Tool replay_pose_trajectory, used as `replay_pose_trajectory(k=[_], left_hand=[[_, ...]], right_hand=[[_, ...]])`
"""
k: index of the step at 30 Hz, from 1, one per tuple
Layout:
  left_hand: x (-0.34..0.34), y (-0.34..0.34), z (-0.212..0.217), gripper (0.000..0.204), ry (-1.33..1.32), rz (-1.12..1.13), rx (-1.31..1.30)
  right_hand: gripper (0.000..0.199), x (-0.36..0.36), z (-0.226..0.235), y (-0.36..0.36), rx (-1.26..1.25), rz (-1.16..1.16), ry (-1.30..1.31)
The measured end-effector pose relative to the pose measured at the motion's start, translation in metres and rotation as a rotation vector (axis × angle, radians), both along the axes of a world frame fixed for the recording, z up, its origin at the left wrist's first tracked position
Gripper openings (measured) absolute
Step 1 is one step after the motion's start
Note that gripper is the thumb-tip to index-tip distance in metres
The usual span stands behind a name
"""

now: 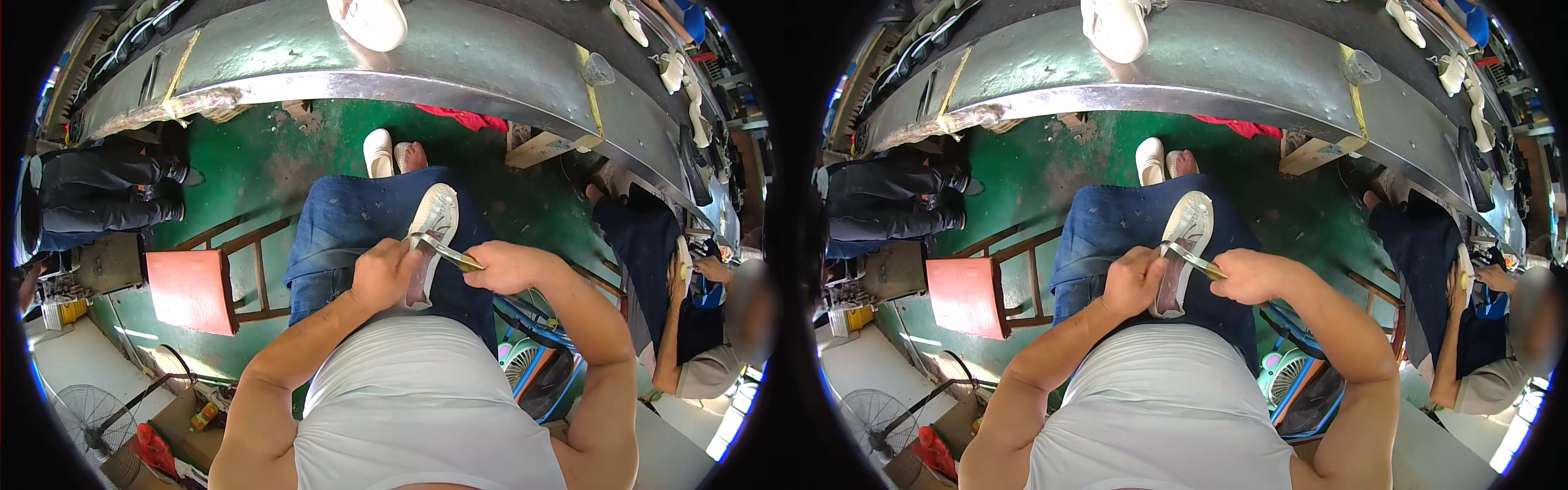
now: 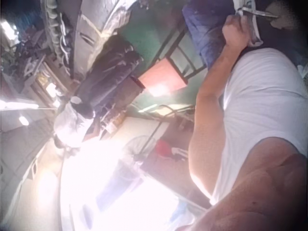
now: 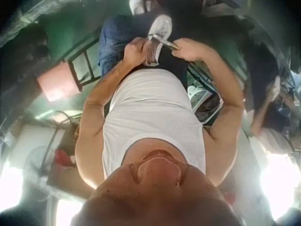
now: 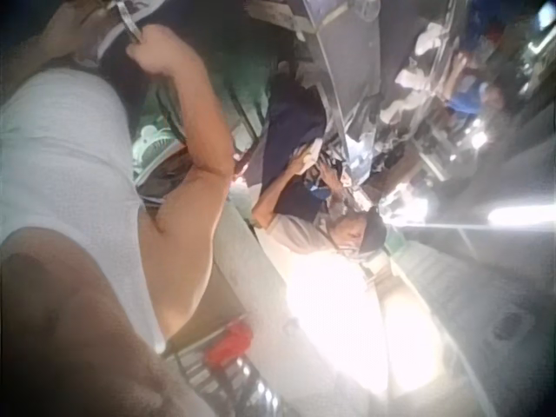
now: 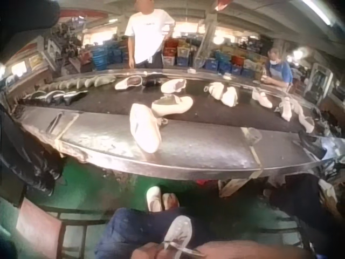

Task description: The person is trimming and finishing the soles of newly constructed shoes at a factory workbench using a pair of specialized pliers and cutters.

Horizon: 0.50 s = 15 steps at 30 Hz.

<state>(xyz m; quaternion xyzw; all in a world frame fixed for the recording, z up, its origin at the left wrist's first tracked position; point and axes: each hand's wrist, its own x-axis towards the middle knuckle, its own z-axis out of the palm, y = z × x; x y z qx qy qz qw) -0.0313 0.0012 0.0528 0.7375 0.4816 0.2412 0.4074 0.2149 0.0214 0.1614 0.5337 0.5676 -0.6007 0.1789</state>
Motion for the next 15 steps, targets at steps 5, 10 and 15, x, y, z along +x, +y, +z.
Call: replay_pose_trajectory(k=[5,10,15], left_hand=[[0.008,-0.008,-0.073,0.055,-0.642,0.086,-0.733],[0.005,-0.009,-0.077,0.065,-0.888,0.069,-0.924],[0.005,0.002,-0.07,0.068,-0.633,0.011,-0.818]], right_hand=[[0.029,-0.004,-0.016,-0.004,0.272,0.263,-0.086],[0.025,-0.028,-0.076,-0.068,0.503,-0.202,0.022],[0.022,-0.021,-0.081,-0.068,0.3,-0.337,0.156]])
